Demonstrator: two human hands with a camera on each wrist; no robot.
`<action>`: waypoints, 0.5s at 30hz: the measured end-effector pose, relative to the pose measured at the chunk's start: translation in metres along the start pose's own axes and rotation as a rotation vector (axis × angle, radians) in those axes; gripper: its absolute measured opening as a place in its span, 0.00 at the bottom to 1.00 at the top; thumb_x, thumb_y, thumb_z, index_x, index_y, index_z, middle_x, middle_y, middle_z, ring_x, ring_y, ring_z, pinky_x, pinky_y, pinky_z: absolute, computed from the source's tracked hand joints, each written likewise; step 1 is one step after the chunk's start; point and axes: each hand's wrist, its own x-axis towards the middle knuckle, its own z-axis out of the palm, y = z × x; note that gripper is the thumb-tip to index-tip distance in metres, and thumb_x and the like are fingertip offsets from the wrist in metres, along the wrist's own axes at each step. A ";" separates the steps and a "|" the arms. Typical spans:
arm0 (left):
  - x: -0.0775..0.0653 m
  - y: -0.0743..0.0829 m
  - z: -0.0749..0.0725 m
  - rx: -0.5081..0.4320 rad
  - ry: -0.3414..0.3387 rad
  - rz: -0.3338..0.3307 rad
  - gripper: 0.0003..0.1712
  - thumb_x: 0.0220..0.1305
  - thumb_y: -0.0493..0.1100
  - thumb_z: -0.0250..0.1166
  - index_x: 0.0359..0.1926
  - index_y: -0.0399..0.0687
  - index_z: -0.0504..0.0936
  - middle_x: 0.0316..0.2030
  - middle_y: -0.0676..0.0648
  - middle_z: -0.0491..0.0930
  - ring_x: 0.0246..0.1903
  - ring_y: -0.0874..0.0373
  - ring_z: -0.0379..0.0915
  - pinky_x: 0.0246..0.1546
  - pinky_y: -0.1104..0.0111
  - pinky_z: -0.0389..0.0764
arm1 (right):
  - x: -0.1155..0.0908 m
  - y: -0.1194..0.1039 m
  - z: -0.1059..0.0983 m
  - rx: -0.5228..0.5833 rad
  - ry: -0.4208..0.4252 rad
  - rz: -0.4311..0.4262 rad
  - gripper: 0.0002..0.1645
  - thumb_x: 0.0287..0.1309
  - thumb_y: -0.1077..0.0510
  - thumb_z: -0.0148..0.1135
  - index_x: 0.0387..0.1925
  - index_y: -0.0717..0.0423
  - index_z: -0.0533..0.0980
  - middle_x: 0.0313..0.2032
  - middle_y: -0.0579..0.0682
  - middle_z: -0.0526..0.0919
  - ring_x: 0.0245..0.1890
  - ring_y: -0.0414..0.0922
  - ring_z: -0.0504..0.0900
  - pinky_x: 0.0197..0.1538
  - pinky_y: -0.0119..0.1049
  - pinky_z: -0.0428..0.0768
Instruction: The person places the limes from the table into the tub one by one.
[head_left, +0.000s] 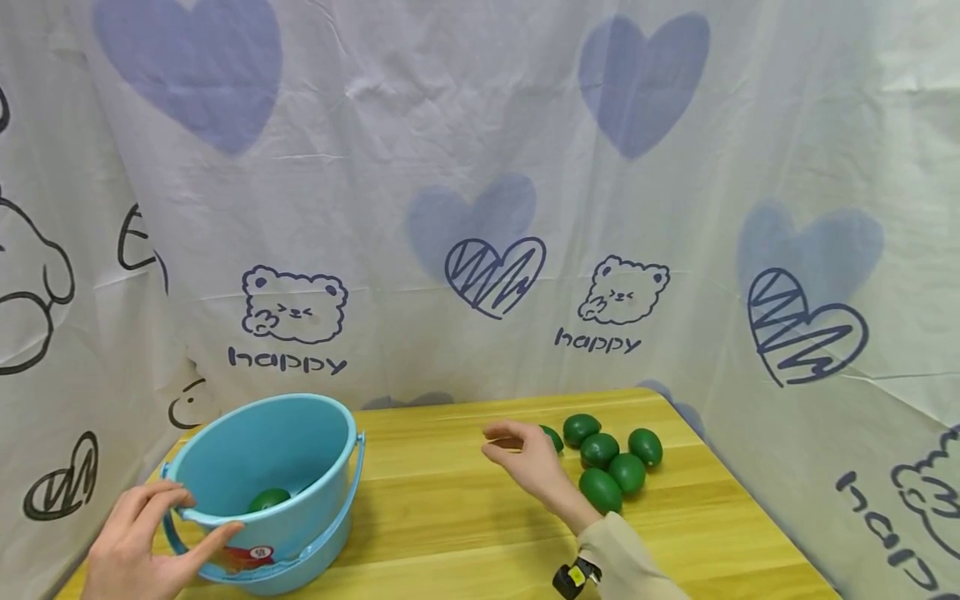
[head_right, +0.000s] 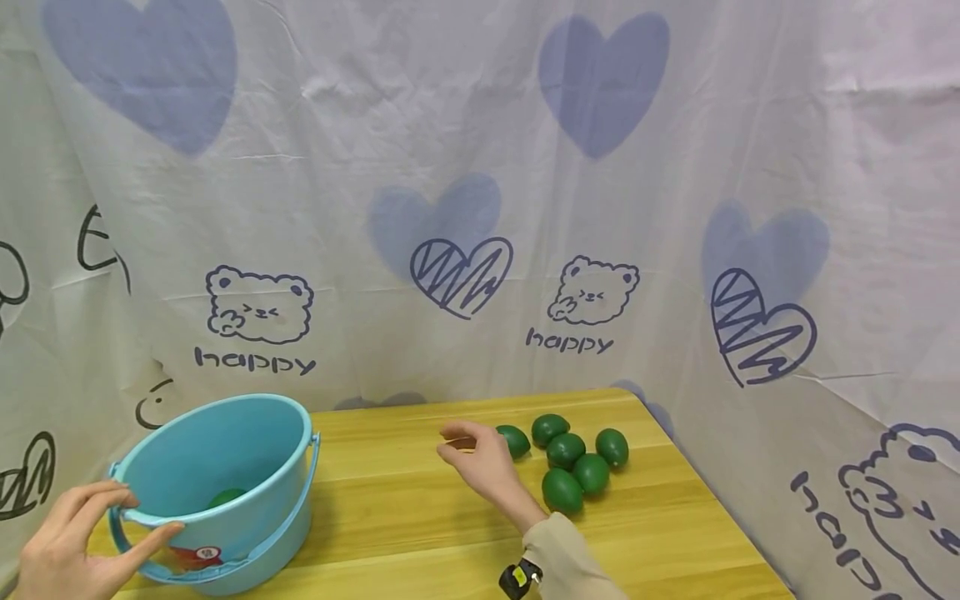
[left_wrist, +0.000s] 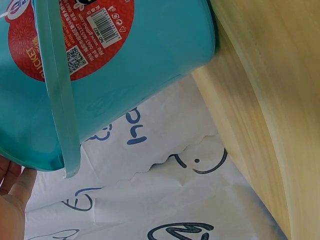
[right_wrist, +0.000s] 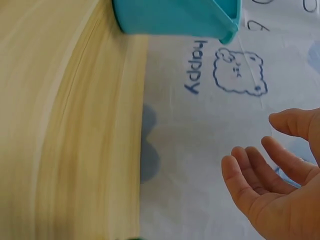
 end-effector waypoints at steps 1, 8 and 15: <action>0.000 0.000 0.000 0.001 0.000 0.000 0.43 0.24 0.67 0.83 0.30 0.36 0.80 0.36 0.38 0.76 0.46 0.83 0.56 0.48 0.93 0.54 | -0.002 0.003 -0.004 -0.003 0.015 0.010 0.16 0.62 0.53 0.66 0.51 0.51 0.81 0.50 0.52 0.84 0.50 0.51 0.83 0.49 0.44 0.83; 0.001 0.000 0.000 0.006 0.009 0.019 0.46 0.31 0.76 0.76 0.30 0.36 0.80 0.35 0.38 0.76 0.45 0.82 0.56 0.47 0.92 0.55 | -0.015 0.030 -0.027 -0.045 0.138 0.073 0.16 0.62 0.54 0.66 0.51 0.52 0.81 0.49 0.51 0.85 0.50 0.50 0.83 0.52 0.45 0.82; 0.001 -0.005 0.003 -0.011 0.039 0.059 0.48 0.35 0.81 0.69 0.29 0.36 0.81 0.34 0.38 0.76 0.45 0.81 0.58 0.48 0.93 0.55 | -0.024 0.051 -0.047 -0.056 0.213 0.188 0.16 0.62 0.54 0.66 0.51 0.50 0.81 0.51 0.50 0.84 0.53 0.51 0.81 0.56 0.48 0.79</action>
